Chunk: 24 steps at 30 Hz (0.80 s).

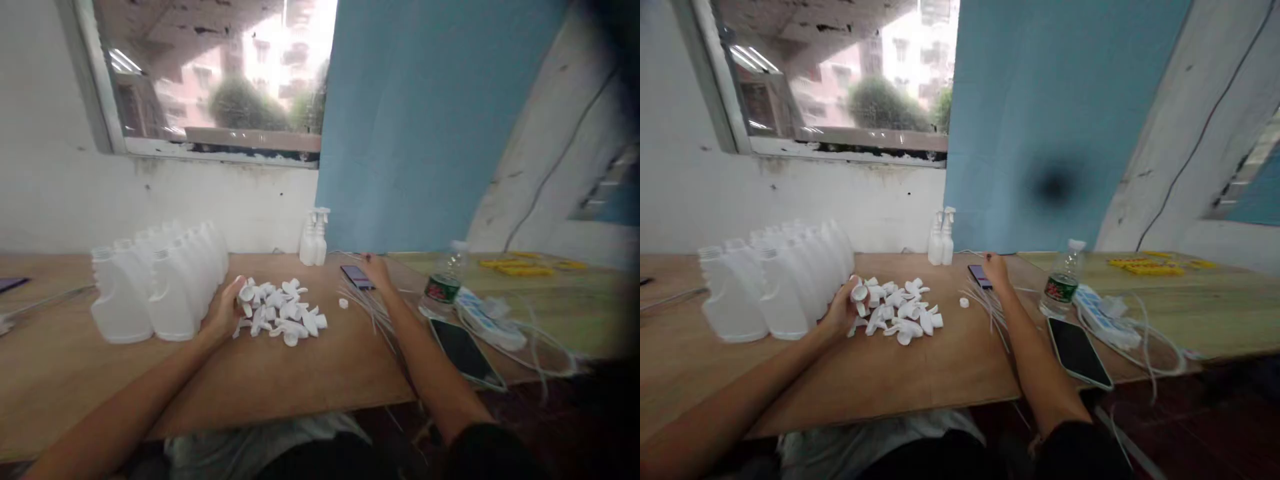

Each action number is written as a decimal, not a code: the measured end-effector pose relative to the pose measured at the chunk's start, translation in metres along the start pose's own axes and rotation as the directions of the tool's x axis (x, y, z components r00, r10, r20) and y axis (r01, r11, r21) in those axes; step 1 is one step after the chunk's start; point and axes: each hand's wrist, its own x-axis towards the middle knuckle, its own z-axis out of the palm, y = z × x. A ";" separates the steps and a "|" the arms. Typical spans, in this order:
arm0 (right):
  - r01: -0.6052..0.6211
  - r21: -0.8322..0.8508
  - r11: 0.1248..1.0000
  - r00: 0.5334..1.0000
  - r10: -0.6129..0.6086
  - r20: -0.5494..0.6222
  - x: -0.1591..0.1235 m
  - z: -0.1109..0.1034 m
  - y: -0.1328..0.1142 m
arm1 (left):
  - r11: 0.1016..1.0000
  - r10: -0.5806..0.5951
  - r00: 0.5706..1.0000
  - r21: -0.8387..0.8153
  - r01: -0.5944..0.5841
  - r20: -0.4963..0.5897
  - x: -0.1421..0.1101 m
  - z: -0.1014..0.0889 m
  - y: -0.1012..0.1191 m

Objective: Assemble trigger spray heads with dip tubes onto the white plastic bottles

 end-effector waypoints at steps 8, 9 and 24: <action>0.057 0.209 0.976 0.990 -0.082 0.112 -0.043 0.013 -0.046 | 0.995 -0.083 0.990 0.058 0.077 0.115 -0.007 0.015 0.009; 0.074 0.258 0.963 0.977 -0.121 0.174 -0.058 0.020 -0.056 | 0.994 -0.091 0.987 0.075 0.081 0.132 -0.008 0.017 0.009; 0.673 0.609 0.419 0.403 -0.899 0.173 -0.178 0.039 -0.100 | 0.949 0.012 0.999 0.316 -0.022 0.035 -0.005 0.019 0.018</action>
